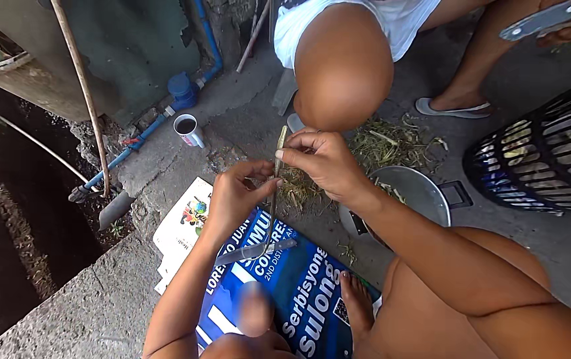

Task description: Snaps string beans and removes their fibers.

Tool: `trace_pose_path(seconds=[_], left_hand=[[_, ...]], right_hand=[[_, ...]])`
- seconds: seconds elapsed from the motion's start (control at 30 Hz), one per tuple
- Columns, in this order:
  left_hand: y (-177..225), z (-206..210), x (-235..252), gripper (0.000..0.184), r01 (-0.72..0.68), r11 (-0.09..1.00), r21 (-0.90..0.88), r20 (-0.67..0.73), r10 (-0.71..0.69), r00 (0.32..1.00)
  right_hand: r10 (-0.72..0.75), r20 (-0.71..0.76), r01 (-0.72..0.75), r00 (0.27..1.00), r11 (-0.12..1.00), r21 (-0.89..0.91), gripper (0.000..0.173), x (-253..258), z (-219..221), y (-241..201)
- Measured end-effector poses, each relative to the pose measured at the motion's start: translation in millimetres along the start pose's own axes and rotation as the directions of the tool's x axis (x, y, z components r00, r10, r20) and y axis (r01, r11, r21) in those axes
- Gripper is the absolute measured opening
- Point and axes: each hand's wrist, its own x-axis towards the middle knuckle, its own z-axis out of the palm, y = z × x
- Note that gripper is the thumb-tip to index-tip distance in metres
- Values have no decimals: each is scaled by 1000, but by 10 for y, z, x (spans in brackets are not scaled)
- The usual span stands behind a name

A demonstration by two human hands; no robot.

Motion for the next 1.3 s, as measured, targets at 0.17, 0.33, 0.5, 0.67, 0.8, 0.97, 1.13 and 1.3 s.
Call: trace_pose_path(seconds=[0.17, 0.33, 0.5, 0.67, 0.8, 0.97, 1.13, 1.3], left_hand=[[-7, 54, 32, 14, 28, 999, -35, -38, -29, 999], [-15, 11, 33, 14, 20, 994, 107, -43, -16, 999], [23, 64, 16, 11, -125, 932, 340, 8, 130, 991], [37, 108, -17, 12, -183, 885, 429, 22, 192, 981], [21, 125, -19, 13, -221, 864, 452, 28, 234, 972], [-7, 167, -19, 13, -279, 821, 498, 4, 320, 947], [-33, 133, -18, 15, -323, 818, 476, -61, 397, 916], [-25, 110, -25, 13, -307, 879, 365, -157, 383, 910]], right_hand=[[-45, 42, 50, 998, 990, -130, 17, 15, -108, -25], [-504, 142, 490, 852, 674, -553, 14, -17, -275, -176], [-544, 465, 690, 699, 342, -638, 21, -78, -106, -84], [-424, 540, 677, 727, 311, -667, 12, -70, -81, -43], [-376, 547, 660, 748, 343, -668, 9, -66, -94, -30], [-410, 505, 647, 759, 397, -651, 9, -40, -96, 31], [-451, 384, 592, 806, 607, -529, 16, -5, -107, 103], [-354, 215, 411, 910, 833, -370, 14, -38, -75, 47]])
